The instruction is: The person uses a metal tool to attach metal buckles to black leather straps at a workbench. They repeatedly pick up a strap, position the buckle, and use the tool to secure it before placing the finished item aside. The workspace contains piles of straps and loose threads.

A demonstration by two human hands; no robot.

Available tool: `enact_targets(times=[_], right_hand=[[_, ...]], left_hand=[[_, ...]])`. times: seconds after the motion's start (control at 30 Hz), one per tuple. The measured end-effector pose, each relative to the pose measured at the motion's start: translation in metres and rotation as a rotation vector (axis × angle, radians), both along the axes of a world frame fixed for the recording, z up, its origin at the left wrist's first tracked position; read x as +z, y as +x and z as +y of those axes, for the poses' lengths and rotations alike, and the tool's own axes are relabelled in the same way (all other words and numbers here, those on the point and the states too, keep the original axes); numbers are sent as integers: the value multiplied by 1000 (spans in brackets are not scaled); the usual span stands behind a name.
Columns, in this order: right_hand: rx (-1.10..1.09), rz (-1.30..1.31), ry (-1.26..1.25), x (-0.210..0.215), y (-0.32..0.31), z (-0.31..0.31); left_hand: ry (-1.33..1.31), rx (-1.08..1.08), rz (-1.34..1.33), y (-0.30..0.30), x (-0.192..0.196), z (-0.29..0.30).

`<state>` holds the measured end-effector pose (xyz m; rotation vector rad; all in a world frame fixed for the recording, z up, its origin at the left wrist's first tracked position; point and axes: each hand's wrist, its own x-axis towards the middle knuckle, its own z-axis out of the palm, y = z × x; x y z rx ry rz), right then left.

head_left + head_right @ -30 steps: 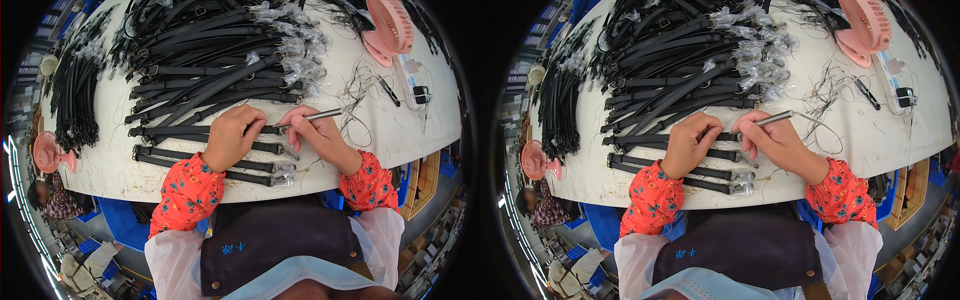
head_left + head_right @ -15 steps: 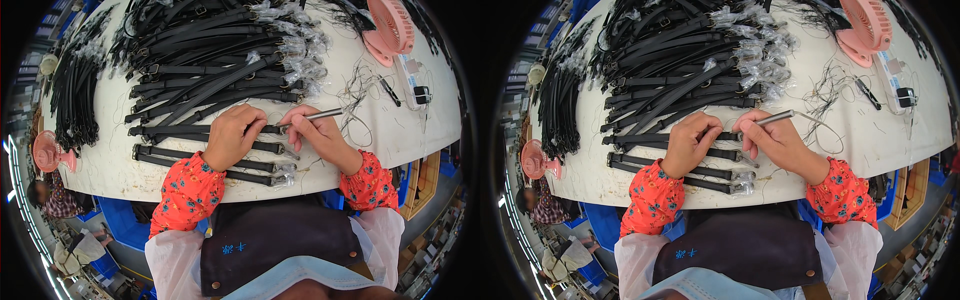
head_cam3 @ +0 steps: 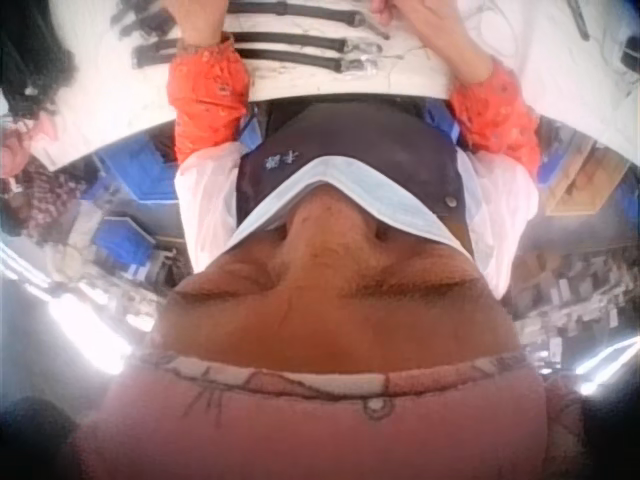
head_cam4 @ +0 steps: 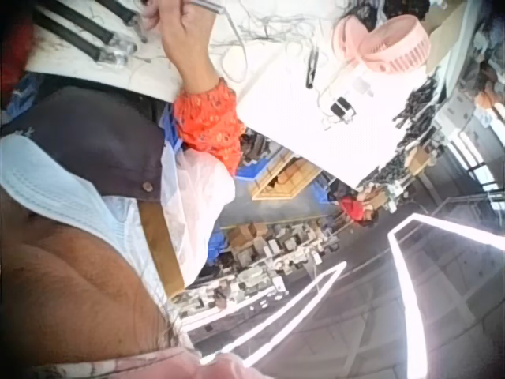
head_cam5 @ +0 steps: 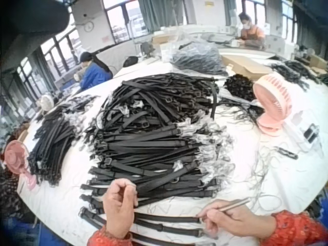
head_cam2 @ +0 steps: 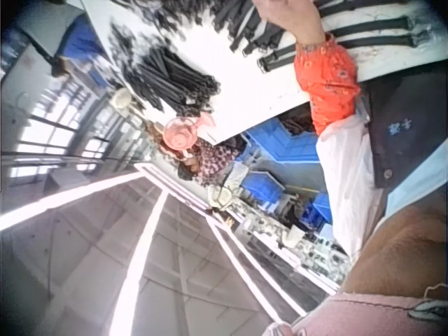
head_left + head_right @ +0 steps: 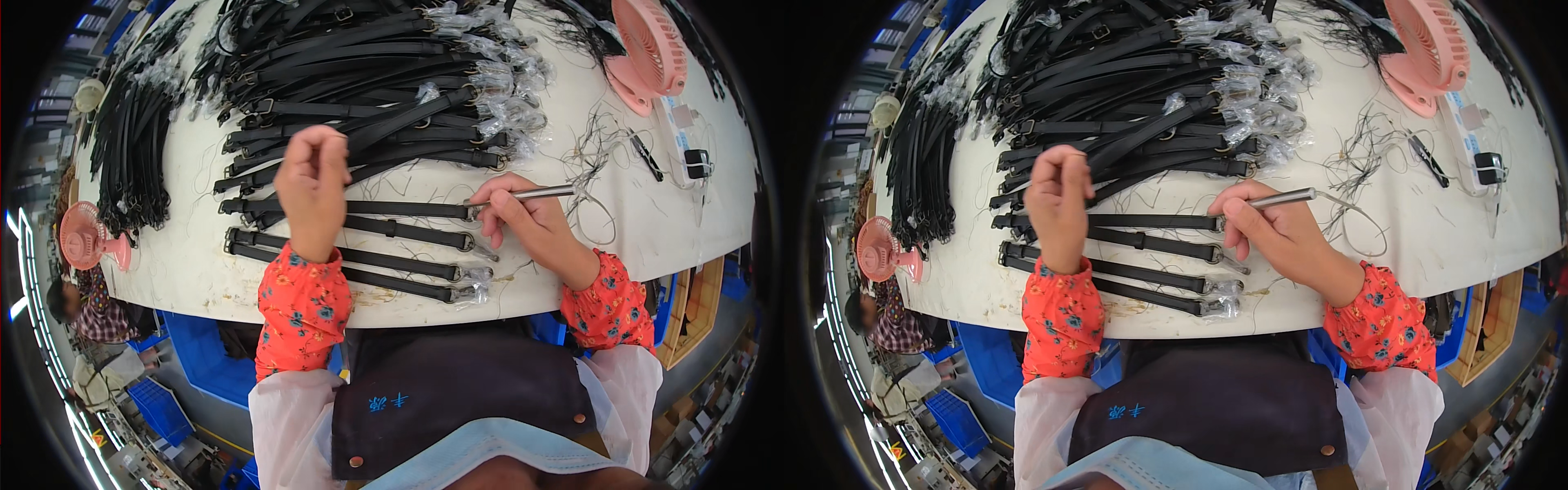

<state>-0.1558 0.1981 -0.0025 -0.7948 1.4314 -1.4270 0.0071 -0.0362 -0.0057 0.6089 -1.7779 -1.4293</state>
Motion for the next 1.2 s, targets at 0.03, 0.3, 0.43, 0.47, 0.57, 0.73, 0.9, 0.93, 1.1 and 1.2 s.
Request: enact_targets(times=[0.03,0.3,0.43,0.47,0.57,0.73,0.9,0.93,1.1,1.2], right_hand=[[3,-2,-5,1,0,0],[15,91,-73,-2,2,1],[21,765,-301,-12,0,-8],[21,1032,-386,-16,1,-13],[81,1137,-396,-15,7,-19],[58,1132,-345,-18,6,-12],[-48,976,-360,-17,4,-8],[-68,964,-359,-14,3,-8],[-51,1049,-371,-9,-3,-8],[-65,1078,-345,-10,-1,-6]], left_hand=[[-32,75,20,7,5,-14],[-897,470,-344,70,32,-66],[-844,-109,-518,72,28,-27],[-845,-225,-537,73,25,-21],[-734,-281,-548,72,8,-10],[-719,-339,-543,67,11,-10],[-753,-352,-512,58,7,-5],[-759,-341,-495,54,5,-2],[-655,-316,-341,43,-20,3],[-561,-270,-214,42,-25,4]])
